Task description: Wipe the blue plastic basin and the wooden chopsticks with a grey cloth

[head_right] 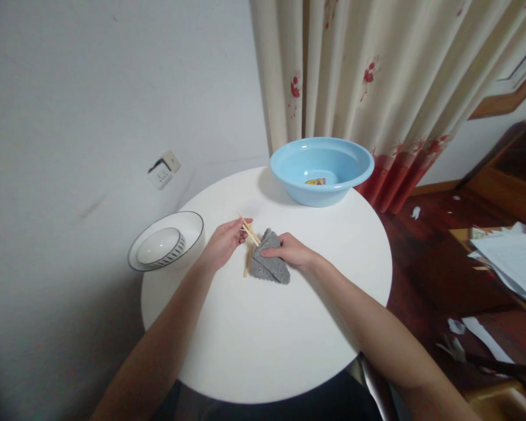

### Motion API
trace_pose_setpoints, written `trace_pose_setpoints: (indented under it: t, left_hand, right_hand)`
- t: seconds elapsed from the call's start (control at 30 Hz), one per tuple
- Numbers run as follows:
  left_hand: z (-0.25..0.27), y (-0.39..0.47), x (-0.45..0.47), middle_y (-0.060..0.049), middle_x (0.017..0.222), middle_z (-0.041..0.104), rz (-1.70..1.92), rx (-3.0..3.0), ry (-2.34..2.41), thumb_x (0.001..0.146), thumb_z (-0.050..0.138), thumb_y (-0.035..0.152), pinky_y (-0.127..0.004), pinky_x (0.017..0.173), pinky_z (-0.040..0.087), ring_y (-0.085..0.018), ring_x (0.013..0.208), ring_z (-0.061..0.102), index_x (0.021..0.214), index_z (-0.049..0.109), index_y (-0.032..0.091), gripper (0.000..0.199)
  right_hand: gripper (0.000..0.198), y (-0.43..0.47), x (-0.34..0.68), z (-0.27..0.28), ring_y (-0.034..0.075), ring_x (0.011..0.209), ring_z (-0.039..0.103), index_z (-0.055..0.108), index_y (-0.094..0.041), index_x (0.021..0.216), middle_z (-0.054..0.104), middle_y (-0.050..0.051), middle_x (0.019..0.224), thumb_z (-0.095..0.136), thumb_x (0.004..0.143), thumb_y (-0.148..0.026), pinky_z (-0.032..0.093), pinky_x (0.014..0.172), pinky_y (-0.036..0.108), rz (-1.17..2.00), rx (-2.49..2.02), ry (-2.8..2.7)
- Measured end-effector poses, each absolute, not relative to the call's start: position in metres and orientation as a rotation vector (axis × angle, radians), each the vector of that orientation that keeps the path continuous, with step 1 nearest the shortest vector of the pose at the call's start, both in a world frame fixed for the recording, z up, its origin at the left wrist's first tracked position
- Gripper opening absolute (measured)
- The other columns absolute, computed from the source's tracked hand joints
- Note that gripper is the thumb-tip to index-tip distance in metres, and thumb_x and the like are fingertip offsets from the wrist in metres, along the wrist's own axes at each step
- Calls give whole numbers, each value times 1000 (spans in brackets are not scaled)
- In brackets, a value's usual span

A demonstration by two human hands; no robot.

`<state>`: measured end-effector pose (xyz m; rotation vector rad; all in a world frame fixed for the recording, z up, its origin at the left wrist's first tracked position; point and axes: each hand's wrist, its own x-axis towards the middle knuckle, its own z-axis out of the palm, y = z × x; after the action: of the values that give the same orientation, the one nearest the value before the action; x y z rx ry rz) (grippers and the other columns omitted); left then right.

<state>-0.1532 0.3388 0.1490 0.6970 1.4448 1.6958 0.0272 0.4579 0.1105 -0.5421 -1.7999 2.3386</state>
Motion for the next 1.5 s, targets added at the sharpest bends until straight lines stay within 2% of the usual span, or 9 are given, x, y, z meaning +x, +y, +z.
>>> trace_pose_setpoints:
  t: [0.1,0.23,0.4,0.77,0.93,1.07,1.37,1.5]
  left_hand:
    - [147,339,-158,0,71,56,1785,697,1511,67,89,61,-25,58,33,-8,63,46,94,80,12,56]
    - [144,341,-162,-1,68,56,1848,717,1587,63,92,52,-25,57,31,-8,63,43,79,79,14,44]
    - [144,342,-160,-5,81,65,1841,717,1568,61,93,48,-26,62,36,-10,69,49,82,82,14,41]
    - [144,341,-160,-9,97,72,1824,743,1562,63,92,47,-27,67,42,-10,72,52,80,80,14,39]
    - [141,341,-165,-5,80,67,1924,726,1591,64,92,51,-26,66,40,-10,69,51,89,81,14,45]
    - [140,341,-166,-3,72,63,1893,806,1608,66,91,55,-26,63,38,-11,67,49,85,81,15,46]
    - [142,341,-162,-1,67,58,1836,835,1626,67,90,55,-27,60,33,-10,65,46,84,82,14,45]
    - [140,342,-163,-2,70,61,1848,806,1617,65,91,54,-26,60,34,-10,65,47,83,82,14,45]
  right_hand:
    - [44,459,29,112,17,73,70,82,-12,85,80,7,85,97,61,-45,56,76,32,2326,-556,-1853]
    - [43,458,29,116,18,75,71,82,-13,85,80,6,85,97,60,-45,57,75,32,2327,-543,-1899]
    - [43,457,28,116,18,73,70,81,-13,82,80,6,83,98,58,-43,57,75,33,2336,-555,-1879]
    - [42,458,28,113,17,75,71,82,-13,86,80,6,86,97,62,-44,56,79,33,2355,-555,-1832]
    - [44,457,29,117,17,76,70,82,-12,85,80,6,86,98,60,-44,55,78,32,2386,-540,-1838]
    - [44,456,29,119,17,76,70,82,-12,86,80,6,86,98,60,-44,54,78,31,2381,-541,-1858]
    - [43,456,30,119,17,76,70,82,-13,85,80,6,86,98,60,-43,55,78,31,2397,-523,-1841]
    - [44,457,29,118,17,75,70,82,-12,85,80,6,85,98,59,-44,54,77,31,2389,-519,-1850]
